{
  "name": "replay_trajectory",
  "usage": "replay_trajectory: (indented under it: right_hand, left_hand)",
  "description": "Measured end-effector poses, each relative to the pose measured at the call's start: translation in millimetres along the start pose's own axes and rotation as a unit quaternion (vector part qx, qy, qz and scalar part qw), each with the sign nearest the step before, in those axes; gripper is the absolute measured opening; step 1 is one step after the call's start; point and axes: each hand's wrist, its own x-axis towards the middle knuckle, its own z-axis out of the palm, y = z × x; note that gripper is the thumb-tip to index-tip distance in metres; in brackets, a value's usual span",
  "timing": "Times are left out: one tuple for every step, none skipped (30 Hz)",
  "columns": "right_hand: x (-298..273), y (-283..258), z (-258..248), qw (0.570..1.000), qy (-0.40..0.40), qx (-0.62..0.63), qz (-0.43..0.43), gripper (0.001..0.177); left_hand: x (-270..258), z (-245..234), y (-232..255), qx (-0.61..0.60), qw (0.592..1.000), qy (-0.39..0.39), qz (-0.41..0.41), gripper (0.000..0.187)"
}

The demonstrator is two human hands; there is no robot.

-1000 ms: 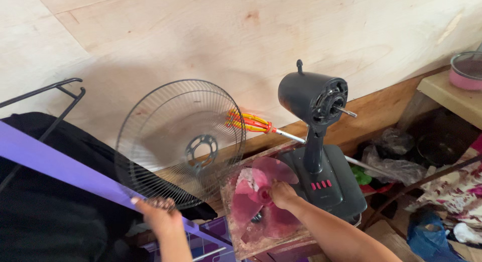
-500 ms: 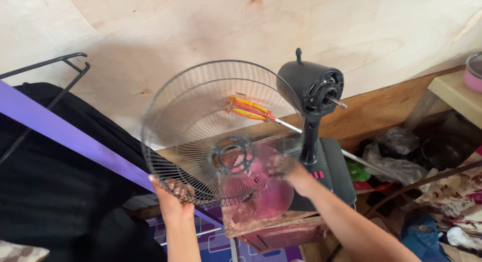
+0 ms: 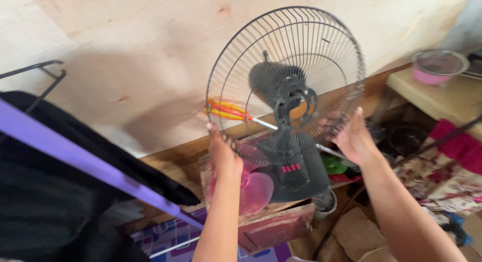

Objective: The person assembles a table fan by attaching pink blades to the motor, securing them with a nut, and fitting the front and rear wire cages. The person repeatedly removes and reattaches the blades and cages during the process.

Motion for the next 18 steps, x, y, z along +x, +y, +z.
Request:
replay_trajectory:
  right_hand:
    - [9.0,-2.0,-4.8,0.998,0.043,-0.027,0.026,0.078]
    - [19.0,-1.2,-6.2,0.993,0.086,-0.053,0.052,0.081]
    - [27.9,-0.8,-7.0,0.986,0.127,-0.076,0.077,0.084]
    - [29.4,0.1,-10.2,0.988,0.115,-0.073,0.078,0.083]
    - [28.3,4.4,-12.0,0.989,0.105,-0.068,0.078,0.082]
    - [30.0,5.8,-13.5,0.99,0.095,-0.063,0.079,0.081]
    - [31.0,5.1,-15.8,0.991,0.089,-0.058,0.077,0.081]
    - [32.8,5.2,-15.2,0.992,0.082,-0.054,0.075,0.08]
    - [27.9,7.5,-13.6,0.992,0.076,-0.053,0.081,0.08]
    - [25.1,5.8,-10.9,0.993,0.077,-0.043,0.079,0.078]
    - [25.5,-0.6,-6.7,0.994,0.076,-0.032,0.076,0.076]
    - [20.7,-7.9,-3.0,0.994,0.074,-0.022,0.074,0.074]
    - [11.5,-14.8,1.1,0.998,0.025,0.012,0.051,0.071]
    - [0.6,-20.9,6.2,0.998,-0.025,0.046,0.029,0.069]
    - [-10.3,-27.9,10.5,0.994,-0.074,0.079,0.003,0.069]
    - [-21.6,-33.6,14.7,0.993,-0.041,0.1,0.042,0.075]
    - [-32.7,-35.1,19.9,0.989,-0.009,0.12,0.083,0.081]
    - [-42.4,-34.3,23.7,0.982,0.022,0.14,0.124,0.088]
  left_hand:
    - [4.1,14.5,-8.1,0.01,1.0,-0.009,0.012,0.041]
    - [6.5,23.9,-15.0,0.02,0.999,-0.018,0.025,0.043]
    - [9.5,28.5,-17.5,0.027,0.999,-0.012,0.022,0.044]
    - [11.9,30.9,-19.6,0.033,0.999,-0.007,0.02,0.045]
    - [14.9,32.6,-20.1,0.042,0.999,-0.004,0.017,0.046]
    - [16.9,32.0,-19.2,0.045,0.999,0.012,0.002,0.047]
    - [15.6,28.4,-19.5,0.049,0.998,0.031,-0.017,0.048]
    - [17.8,28.5,-19.2,0.053,0.997,0.049,-0.036,0.05]
    - [16.8,25.3,-21.1,0.049,0.998,0.028,-0.018,0.048]
    - [15.8,22.0,-22.4,0.044,0.999,0.007,-0.001,0.047]
    - [15.4,19.0,-20.9,0.039,0.999,-0.013,0.019,0.045]
    - [13.3,13.7,-17.0,-0.011,0.999,-0.034,0.002,0.05]
    - [10.7,9.3,-10.9,-0.061,0.996,-0.056,-0.015,0.055]
    - [7.3,7.0,-5.7,-0.11,0.99,-0.079,-0.033,0.059]
    - [3.7,5.8,-0.5,-0.099,0.992,-0.075,-0.024,0.057]
    - [-1.7,1.1,6.5,-0.088,0.993,-0.072,-0.016,0.055]
    - [-5.7,-4.5,13.6,-0.078,0.995,-0.067,-0.007,0.052]
    - [-4.5,-8.9,22.0,-0.052,0.99,-0.128,-0.01,0.053]
